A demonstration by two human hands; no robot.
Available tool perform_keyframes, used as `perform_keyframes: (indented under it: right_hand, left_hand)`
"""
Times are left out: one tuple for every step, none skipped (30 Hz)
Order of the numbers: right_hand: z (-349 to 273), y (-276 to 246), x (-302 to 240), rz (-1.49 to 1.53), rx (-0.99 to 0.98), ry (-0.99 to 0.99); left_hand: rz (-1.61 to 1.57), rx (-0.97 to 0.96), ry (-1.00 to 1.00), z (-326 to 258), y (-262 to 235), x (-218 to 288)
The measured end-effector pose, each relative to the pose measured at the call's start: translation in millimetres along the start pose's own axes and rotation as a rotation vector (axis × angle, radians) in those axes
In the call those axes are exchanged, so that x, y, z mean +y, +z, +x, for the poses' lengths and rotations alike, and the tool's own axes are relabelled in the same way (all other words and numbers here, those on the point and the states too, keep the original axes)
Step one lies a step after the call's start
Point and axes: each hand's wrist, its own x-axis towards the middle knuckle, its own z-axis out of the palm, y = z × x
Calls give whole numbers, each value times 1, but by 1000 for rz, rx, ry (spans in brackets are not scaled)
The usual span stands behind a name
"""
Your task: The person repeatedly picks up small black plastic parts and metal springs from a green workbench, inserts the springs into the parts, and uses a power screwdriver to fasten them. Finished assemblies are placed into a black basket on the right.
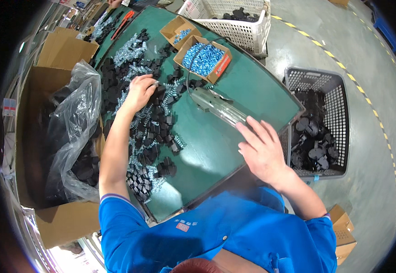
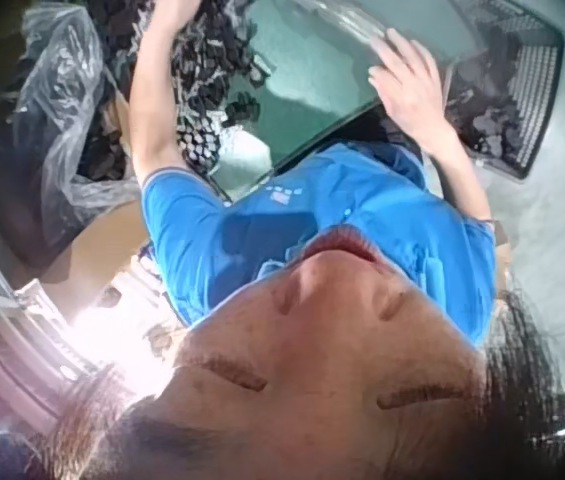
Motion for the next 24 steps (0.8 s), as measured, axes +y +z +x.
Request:
perform_keyframes:
  right_hand:
    - [-3, -4, 1, 9, 23, -1]
    - [-5, -11, 4, 30, 104, 19]
    - [-7, -21, 8, 16, 153, 21]
    - [-15, -25, 16, 81, 204, 73]
    - [-25, -25, 25, 156, 260, 112]
    - [-34, -29, 30, 255, 296, 225]
    - [-46, -31, 34, 345, 343, 348]
    - [-54, -29, 35, 578, 420, 477]
    - [-61, -29, 36, 680, 445, 543]
    - [-71, -26, 39, 719, 404, 584]
    - [-82, -23, 42, 757, 362, 623]
    - [-90, -20, 41, 731, 322, 665]
    - [-95, -16, 40, 743, 294, 689]
    - [-100, -12, 38, 748, 263, 721]
    - [-98, -9, 32, 753, 232, 757]
    - [-93, -7, 27, 766, 214, 745]
    - [-90, -3, 24, 766, 204, 739]
    - [-87, 3, 24, 763, 228, 700]
    - [-84, 6, 24, 760, 250, 660]
    - [-83, 5, 23, 735, 248, 657]
    - [-80, 4, 23, 711, 242, 652]
    - [-78, 4, 22, 687, 236, 647]
    - [-78, 5, 23, 733, 235, 654]
    - [-80, 7, 24, 778, 230, 663]
  left_hand:
    - [104, 24, -8, -8, -18, 23]
    - [48, 127, 37, -11, -29, 50]
    - [-23, 233, 82, -9, -36, 83]
    - [-218, 253, 121, -5, -44, 121]
    - [-377, 199, 121, -10, -50, 161]
    - [-431, 212, 199, -11, -42, 191]
    - [-416, 193, 287, -3, -40, 222]
    - [-424, 245, 328, 4, -28, 243]
    - [-423, 299, 366, 10, -16, 257]
    - [-443, 279, 315, 12, -4, 265]
    - [-461, 259, 264, 12, 9, 271]
    - [-473, 236, 215, 12, 19, 274]
    - [-472, 280, 215, 12, 27, 275]
    - [-470, 325, 213, 11, 35, 277]
    - [-470, 365, 211, 11, 39, 279]
    - [-484, 372, 214, 11, 40, 278]
    - [-485, 373, 218, 12, 41, 279]
    - [-482, 377, 220, 13, 42, 278]
    - [-478, 381, 222, 13, 42, 278]
    - [-484, 382, 217, 12, 42, 279]
    - [-490, 382, 210, 12, 43, 280]
    - [-496, 383, 202, 11, 44, 281]
    - [-491, 383, 206, 11, 43, 280]
    - [-490, 384, 207, 9, 43, 279]
